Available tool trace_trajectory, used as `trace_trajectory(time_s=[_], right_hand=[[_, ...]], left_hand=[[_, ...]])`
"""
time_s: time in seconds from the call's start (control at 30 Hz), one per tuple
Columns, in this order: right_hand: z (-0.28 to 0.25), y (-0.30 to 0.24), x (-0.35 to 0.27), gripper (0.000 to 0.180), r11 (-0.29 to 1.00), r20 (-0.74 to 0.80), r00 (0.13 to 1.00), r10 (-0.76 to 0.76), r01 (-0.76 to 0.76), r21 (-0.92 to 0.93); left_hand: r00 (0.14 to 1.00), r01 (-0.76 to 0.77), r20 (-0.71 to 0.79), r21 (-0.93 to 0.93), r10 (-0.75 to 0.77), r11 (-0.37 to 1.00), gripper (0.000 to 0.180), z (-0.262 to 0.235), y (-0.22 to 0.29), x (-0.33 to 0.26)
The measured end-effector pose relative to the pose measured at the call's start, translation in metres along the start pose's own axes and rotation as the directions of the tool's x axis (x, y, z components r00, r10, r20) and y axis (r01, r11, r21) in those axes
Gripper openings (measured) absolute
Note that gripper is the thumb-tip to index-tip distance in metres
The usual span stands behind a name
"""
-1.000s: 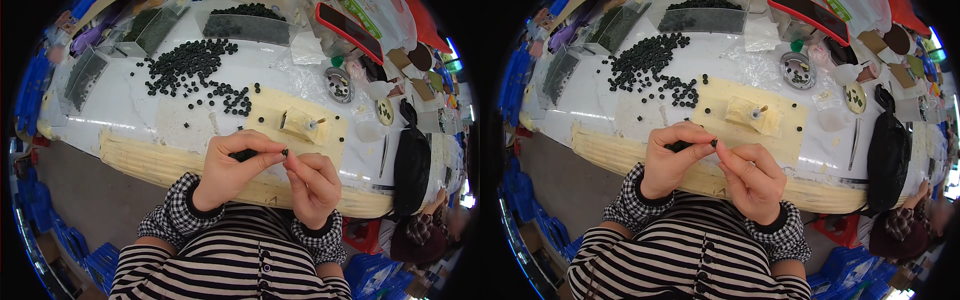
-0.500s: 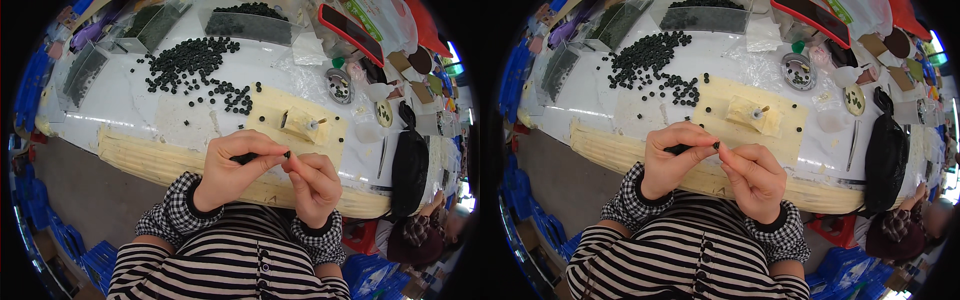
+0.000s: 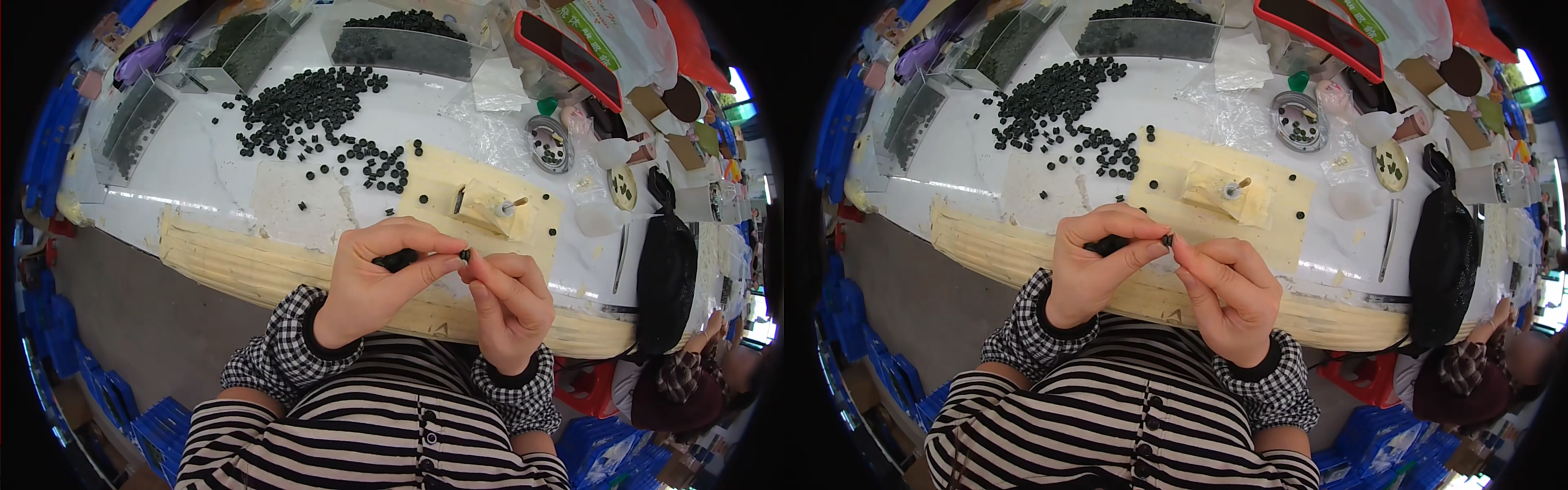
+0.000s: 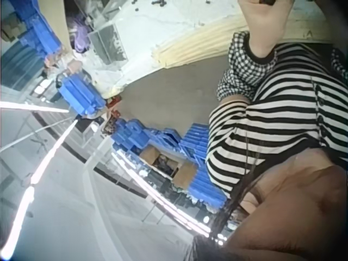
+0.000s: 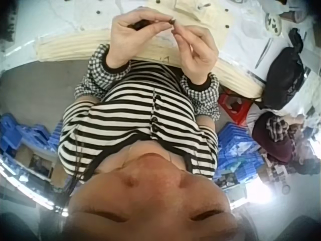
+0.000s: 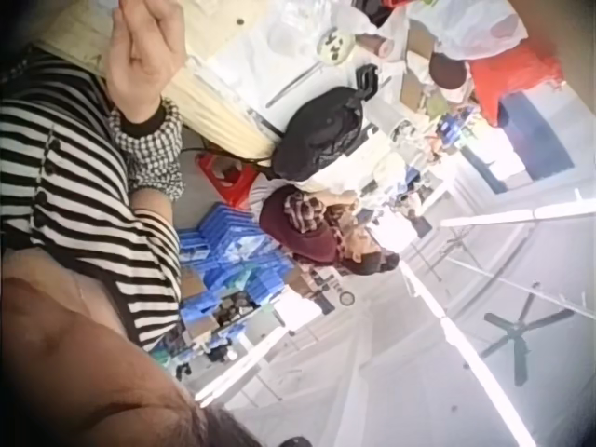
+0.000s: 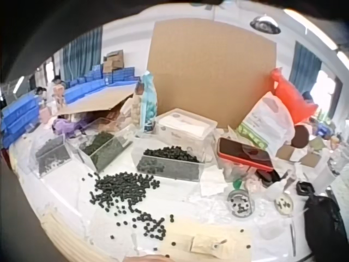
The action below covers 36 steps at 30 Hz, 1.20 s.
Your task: Assembling small black components into a yellow plastic base at a workstation.
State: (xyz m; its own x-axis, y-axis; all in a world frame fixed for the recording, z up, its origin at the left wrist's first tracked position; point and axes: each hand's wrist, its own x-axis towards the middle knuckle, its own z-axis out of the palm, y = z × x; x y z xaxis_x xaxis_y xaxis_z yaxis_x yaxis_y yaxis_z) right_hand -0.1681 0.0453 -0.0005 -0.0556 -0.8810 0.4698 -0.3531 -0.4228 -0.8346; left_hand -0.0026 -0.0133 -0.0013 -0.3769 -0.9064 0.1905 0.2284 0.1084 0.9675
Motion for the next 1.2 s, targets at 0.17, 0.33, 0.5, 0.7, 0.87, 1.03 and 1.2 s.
trace_trajectory(time_s=[0.17,0.33,0.5,0.7,0.87,1.03,1.2], right_hand=[[0.0,0.0,0.001,0.035,1.0,-0.003,1.0,-0.024,0.024,-0.019],[0.0,0.001,0.002,0.036,0.998,0.024,0.998,-0.059,0.06,-0.022],[0.001,0.001,0.003,0.036,0.997,0.019,0.997,-0.071,0.072,-0.039],[0.002,-0.001,0.002,0.035,0.994,-0.015,0.998,-0.065,0.063,-0.095],[-0.002,-0.007,0.007,0.034,0.98,-0.014,0.995,-0.095,0.091,-0.178],[-0.031,-0.015,0.031,0.023,0.915,-0.165,0.981,-0.105,0.031,-0.403],[-0.038,-0.011,0.058,0.017,0.869,-0.1,0.995,0.031,-0.077,-0.49]], left_hand=[[1.0,0.014,-0.002,-0.012,-0.014,1.0,0.017,0.001,0.002,0.0],[1.0,0.017,0.014,-0.037,-0.017,0.999,0.016,0.0,0.0,0.0],[0.999,0.033,0.023,-0.046,-0.032,0.998,0.016,-0.001,0.0,0.0],[0.997,0.078,0.008,-0.045,-0.078,0.996,0.016,0.001,0.003,0.0],[0.985,0.172,0.007,-0.148,-0.173,0.974,0.015,0.001,0.001,-0.001],[0.875,0.456,0.244,-0.705,-0.418,0.543,0.018,-0.005,-0.003,0.0],[0.814,0.522,0.293,-0.747,-0.501,0.412,0.021,-0.001,-0.006,0.002]])
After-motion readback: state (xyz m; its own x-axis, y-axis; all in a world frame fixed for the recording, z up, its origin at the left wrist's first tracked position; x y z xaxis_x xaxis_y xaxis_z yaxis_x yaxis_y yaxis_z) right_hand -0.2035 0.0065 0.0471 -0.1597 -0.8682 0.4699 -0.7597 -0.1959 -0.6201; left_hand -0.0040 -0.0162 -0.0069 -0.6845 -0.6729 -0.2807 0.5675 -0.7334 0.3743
